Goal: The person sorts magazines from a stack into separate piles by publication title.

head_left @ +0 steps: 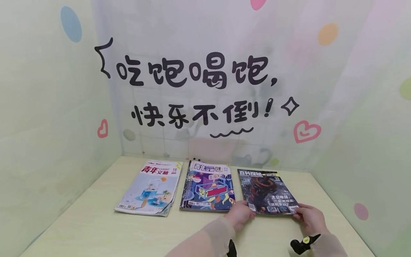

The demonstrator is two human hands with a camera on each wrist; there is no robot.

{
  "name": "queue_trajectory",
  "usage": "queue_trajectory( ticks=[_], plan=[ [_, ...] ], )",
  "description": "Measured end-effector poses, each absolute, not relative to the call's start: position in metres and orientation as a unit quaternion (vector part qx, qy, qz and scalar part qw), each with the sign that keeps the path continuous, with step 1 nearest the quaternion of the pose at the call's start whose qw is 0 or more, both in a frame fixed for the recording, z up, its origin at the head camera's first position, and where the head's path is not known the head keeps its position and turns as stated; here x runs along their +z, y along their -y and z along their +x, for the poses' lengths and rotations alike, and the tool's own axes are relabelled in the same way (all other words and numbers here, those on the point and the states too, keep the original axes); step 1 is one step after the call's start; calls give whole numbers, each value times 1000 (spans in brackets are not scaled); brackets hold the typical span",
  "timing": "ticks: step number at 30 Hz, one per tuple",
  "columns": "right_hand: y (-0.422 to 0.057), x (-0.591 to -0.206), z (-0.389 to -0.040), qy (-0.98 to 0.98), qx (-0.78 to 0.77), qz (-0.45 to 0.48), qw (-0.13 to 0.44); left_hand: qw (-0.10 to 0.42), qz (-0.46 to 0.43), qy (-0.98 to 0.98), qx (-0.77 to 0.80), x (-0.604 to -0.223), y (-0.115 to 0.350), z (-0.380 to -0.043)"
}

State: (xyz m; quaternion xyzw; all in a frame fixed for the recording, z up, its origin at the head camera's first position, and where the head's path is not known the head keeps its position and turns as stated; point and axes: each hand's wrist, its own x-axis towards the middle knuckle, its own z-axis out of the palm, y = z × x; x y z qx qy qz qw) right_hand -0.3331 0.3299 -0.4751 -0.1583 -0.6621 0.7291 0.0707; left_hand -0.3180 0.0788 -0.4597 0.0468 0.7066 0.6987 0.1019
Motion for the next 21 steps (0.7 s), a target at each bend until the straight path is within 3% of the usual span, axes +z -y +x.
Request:
queue_trajectory(
  ticks=[10, 21],
  plan=[
    [-329, -483, -337, 708, 657, -215, 148, 111, 66, -705, 697, -465, -87, -316],
    [-322, -475, -327, 821, 496, -236, 158, 117, 51, -734, 667, -459, -84, -306]
  ],
)
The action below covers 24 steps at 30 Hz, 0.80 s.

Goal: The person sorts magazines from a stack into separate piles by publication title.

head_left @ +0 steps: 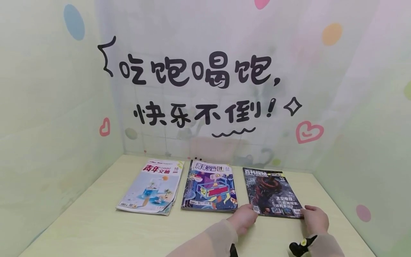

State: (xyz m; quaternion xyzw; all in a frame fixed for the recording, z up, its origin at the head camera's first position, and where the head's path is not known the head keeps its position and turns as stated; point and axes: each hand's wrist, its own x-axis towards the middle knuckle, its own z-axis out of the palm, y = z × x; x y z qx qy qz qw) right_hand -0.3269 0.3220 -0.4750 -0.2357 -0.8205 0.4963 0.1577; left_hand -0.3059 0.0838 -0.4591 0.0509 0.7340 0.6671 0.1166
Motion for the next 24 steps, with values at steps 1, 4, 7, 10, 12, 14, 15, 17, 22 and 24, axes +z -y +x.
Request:
queue_trajectory(
  ticks=[1, 4, 7, 10, 12, 14, 15, 17, 22, 24],
  plan=[
    [-320, -473, -326, 830, 481, -233, 159, 120, 51, -733, 668, -458, -83, -305],
    [-314, -468, -325, 850, 450, -216, 166, 133, 56, -718, 681, -458, -78, -303],
    [-304, -464, -326, 857, 443, -193, 179, 154, 53, -713, 682, -457, -70, -301],
    [-290, -460, -327, 859, 446, -168, 186, 158, 51, -718, 676, -456, -59, -301],
    [-279, -457, -328, 859, 455, -151, 178, 149, 58, -722, 673, -455, -50, -301],
    [-268, -455, -328, 860, 464, -134, 166, 138, 66, -723, 674, -454, -41, -301],
    [-263, -454, -328, 861, 466, -127, 158, 133, 70, -724, 673, -453, -36, -301],
    [-251, -451, -328, 862, 471, -114, 145, 125, 76, -724, 674, -452, -26, -303],
    [-223, -451, -330, 854, 496, -91, 131, 107, 76, -728, 673, -451, -2, -305],
    [-212, -451, -331, 849, 506, -85, 129, 95, 75, -729, 674, -452, 8, -306]
  ],
)
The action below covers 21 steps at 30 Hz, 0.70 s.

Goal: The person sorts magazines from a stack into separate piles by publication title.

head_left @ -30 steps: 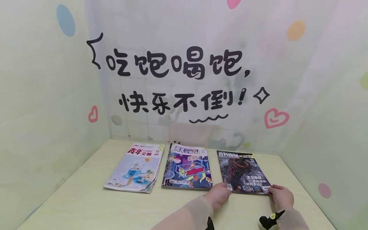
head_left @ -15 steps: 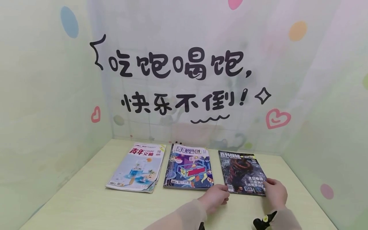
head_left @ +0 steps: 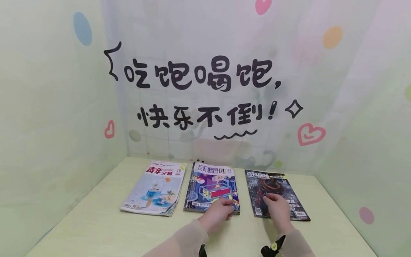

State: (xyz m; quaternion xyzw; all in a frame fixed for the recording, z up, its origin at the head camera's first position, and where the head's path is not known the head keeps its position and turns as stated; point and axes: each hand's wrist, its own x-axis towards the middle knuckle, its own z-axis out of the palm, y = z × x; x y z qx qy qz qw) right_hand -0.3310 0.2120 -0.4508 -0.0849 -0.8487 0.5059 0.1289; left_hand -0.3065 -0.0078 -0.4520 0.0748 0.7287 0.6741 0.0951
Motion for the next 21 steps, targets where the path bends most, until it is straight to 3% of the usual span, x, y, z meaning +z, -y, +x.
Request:
queue_trajectory(
  ticks=[11, 21],
  plan=[
    [-161, -456, -329, 833, 541, -51, 102, 36, 25, -771, 635, -451, 61, -312],
    [-130, -467, -330, 828, 549, -67, 90, -71, -55, -816, 571, -458, 90, -313]
  ],
)
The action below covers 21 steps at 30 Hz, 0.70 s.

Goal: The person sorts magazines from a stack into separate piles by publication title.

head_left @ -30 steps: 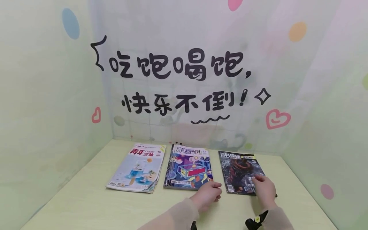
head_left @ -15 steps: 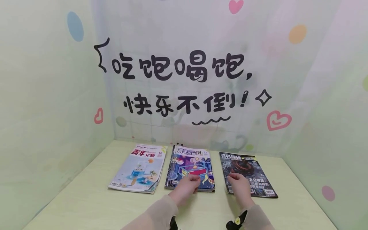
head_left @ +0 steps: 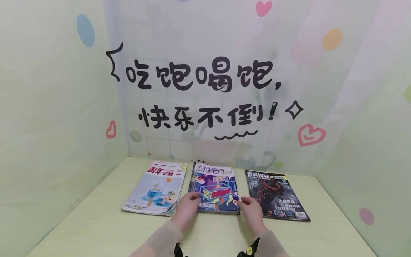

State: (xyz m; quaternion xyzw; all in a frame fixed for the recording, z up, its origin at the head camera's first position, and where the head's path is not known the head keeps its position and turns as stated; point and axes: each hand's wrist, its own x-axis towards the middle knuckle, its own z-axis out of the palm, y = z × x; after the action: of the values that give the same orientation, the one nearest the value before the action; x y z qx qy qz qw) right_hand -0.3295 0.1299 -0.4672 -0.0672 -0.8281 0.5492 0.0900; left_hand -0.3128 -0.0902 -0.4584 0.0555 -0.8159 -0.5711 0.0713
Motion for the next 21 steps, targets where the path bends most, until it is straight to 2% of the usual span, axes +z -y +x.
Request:
queue_trajectory(
  ticks=[7, 21],
  plan=[
    [-121, -476, -329, 832, 543, -64, 98, 107, 87, 830, -541, -466, 97, -307],
    [-111, -485, -332, 823, 554, -84, 87, 143, 105, 863, -473, -483, 95, -310]
  ],
)
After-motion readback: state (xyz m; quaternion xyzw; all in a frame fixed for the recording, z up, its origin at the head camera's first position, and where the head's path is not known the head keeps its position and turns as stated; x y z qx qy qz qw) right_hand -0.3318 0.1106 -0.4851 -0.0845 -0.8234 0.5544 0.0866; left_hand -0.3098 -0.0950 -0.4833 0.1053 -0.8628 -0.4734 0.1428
